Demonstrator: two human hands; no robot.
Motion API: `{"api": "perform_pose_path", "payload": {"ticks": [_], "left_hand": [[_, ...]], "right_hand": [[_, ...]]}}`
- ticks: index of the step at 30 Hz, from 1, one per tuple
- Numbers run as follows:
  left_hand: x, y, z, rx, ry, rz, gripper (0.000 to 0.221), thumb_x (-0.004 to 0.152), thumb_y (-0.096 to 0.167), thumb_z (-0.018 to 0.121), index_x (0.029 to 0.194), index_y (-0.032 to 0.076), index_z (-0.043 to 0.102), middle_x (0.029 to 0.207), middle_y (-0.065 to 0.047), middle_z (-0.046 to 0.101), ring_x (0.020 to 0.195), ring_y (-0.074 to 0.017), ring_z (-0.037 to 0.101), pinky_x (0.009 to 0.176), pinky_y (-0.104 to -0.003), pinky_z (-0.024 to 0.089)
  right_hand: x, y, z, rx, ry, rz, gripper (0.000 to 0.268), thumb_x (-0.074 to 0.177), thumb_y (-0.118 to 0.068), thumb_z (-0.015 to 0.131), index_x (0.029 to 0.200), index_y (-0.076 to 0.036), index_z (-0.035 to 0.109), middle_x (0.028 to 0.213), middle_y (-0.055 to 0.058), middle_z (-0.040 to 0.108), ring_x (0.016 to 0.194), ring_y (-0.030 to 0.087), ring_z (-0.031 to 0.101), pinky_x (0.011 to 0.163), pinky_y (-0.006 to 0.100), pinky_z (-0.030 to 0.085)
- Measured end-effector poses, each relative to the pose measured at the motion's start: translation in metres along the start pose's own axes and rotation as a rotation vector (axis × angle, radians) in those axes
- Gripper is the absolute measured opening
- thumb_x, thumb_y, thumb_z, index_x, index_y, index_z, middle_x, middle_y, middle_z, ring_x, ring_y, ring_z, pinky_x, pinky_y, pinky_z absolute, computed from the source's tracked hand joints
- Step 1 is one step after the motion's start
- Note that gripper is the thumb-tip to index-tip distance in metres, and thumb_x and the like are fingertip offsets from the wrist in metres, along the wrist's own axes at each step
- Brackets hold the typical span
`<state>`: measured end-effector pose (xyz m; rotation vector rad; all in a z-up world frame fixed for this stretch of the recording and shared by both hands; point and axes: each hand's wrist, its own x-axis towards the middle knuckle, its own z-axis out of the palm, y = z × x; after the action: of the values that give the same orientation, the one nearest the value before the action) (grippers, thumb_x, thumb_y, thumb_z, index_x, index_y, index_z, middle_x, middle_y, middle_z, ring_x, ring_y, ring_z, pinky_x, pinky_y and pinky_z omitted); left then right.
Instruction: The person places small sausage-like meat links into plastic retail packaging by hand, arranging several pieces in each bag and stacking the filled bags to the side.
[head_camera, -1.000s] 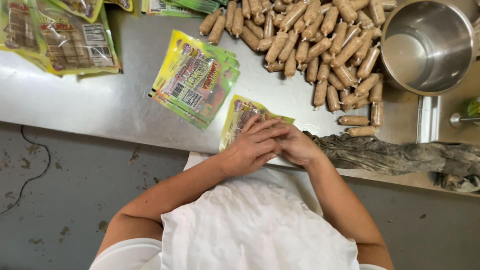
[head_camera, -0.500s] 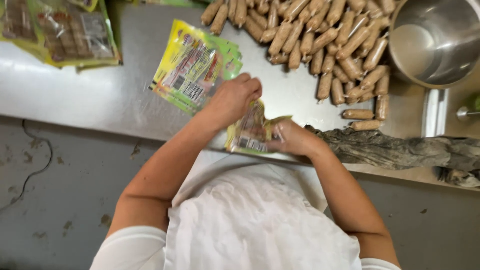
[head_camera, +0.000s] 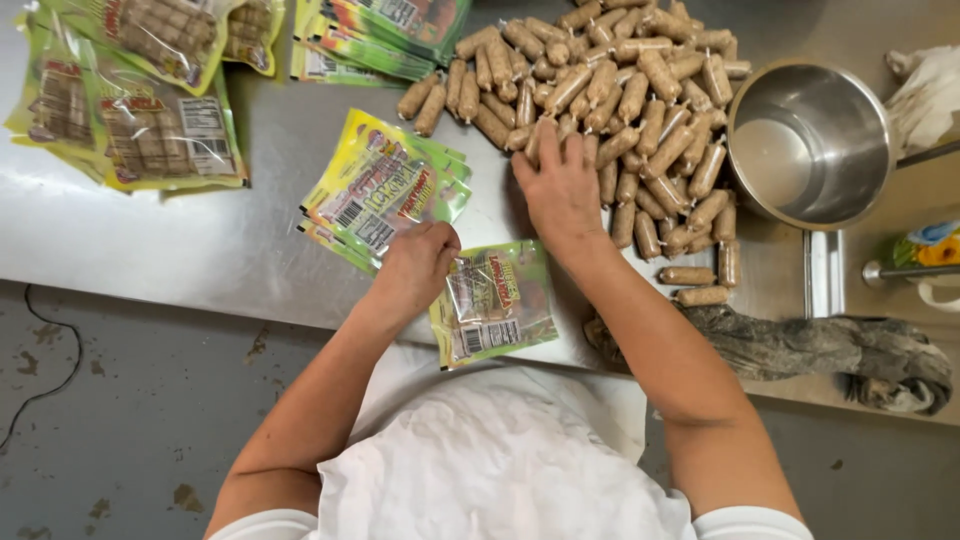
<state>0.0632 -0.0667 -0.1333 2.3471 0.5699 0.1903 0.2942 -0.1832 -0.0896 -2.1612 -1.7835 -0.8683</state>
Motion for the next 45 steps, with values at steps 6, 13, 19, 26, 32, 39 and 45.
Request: {"api": "perform_pose_path", "payload": {"ticks": [6,13,19,26,32,39,45], "left_hand": [[-0.006,-0.011,0.0,-0.043,0.032,0.036,0.008,0.095,0.02,0.07,0.099,0.013,0.068,0.085,-0.012,0.069,0.089,-0.0381,0.074,0.079,-0.048,0.061],[-0.006,0.001,-0.015,-0.05,-0.004,-0.001,0.008,0.095,0.019,0.068,0.099,0.011,0.067,0.084,-0.014,0.069,0.089,-0.0402,0.073,0.08,-0.05,0.06],[-0.008,0.04,-0.047,0.002,-0.045,0.012,0.019,0.093,0.028,0.069,0.097,0.01,0.07,0.084,-0.018,0.073,0.086,-0.0444,0.074,0.076,-0.057,0.058],[0.007,0.028,-0.017,0.1,-0.103,-0.04,0.015,0.095,0.026,0.067,0.096,0.012,0.072,0.083,-0.014,0.073,0.088,-0.0425,0.074,0.078,-0.055,0.059],[0.004,0.036,-0.029,0.079,-0.138,-0.109,0.019,0.094,0.031,0.067,0.097,0.013,0.074,0.084,-0.015,0.075,0.091,-0.044,0.074,0.081,-0.056,0.059],[0.007,0.03,-0.029,0.091,-0.192,-0.109,0.023,0.095,0.034,0.067,0.094,0.013,0.077,0.083,-0.016,0.075,0.092,-0.0451,0.074,0.081,-0.058,0.059],[0.006,0.037,-0.035,0.12,-0.21,-0.114,0.024,0.096,0.034,0.065,0.095,0.013,0.077,0.083,-0.017,0.076,0.093,-0.0446,0.074,0.083,-0.059,0.059]], "right_hand": [[-0.007,0.044,0.045,-0.134,0.163,-0.15,0.013,0.095,-0.011,0.073,0.087,-0.014,0.064,0.126,0.024,0.062,0.082,0.038,0.065,0.06,0.038,0.056],[-0.026,0.058,-0.068,0.888,-0.021,0.484,0.035,0.086,-0.001,0.08,0.118,-0.012,0.073,0.125,0.011,0.075,0.116,0.03,0.071,0.096,0.036,0.055],[-0.118,0.039,-0.094,1.487,-0.354,0.919,0.051,0.071,0.013,0.086,0.117,0.004,0.065,0.123,0.019,0.071,0.108,0.021,0.069,0.088,0.033,0.061],[-0.139,-0.032,-0.038,1.568,-0.139,0.973,0.052,0.075,0.012,0.089,0.118,0.003,0.061,0.109,0.014,0.066,0.097,0.021,0.071,0.085,0.033,0.065],[-0.117,-0.04,-0.043,1.469,-0.227,0.929,0.044,0.076,0.003,0.092,0.115,-0.002,0.072,0.103,0.01,0.071,0.088,0.016,0.074,0.074,0.026,0.066],[-0.103,-0.041,-0.069,1.69,-0.256,1.069,0.061,0.111,-0.043,0.049,0.153,0.0,0.037,0.115,0.029,0.071,0.097,0.031,0.074,0.08,0.042,0.067],[-0.085,-0.056,-0.061,1.77,-0.448,0.961,0.074,0.104,-0.056,0.052,0.159,-0.01,0.037,0.124,0.029,0.069,0.113,0.034,0.071,0.085,0.042,0.066]]}}
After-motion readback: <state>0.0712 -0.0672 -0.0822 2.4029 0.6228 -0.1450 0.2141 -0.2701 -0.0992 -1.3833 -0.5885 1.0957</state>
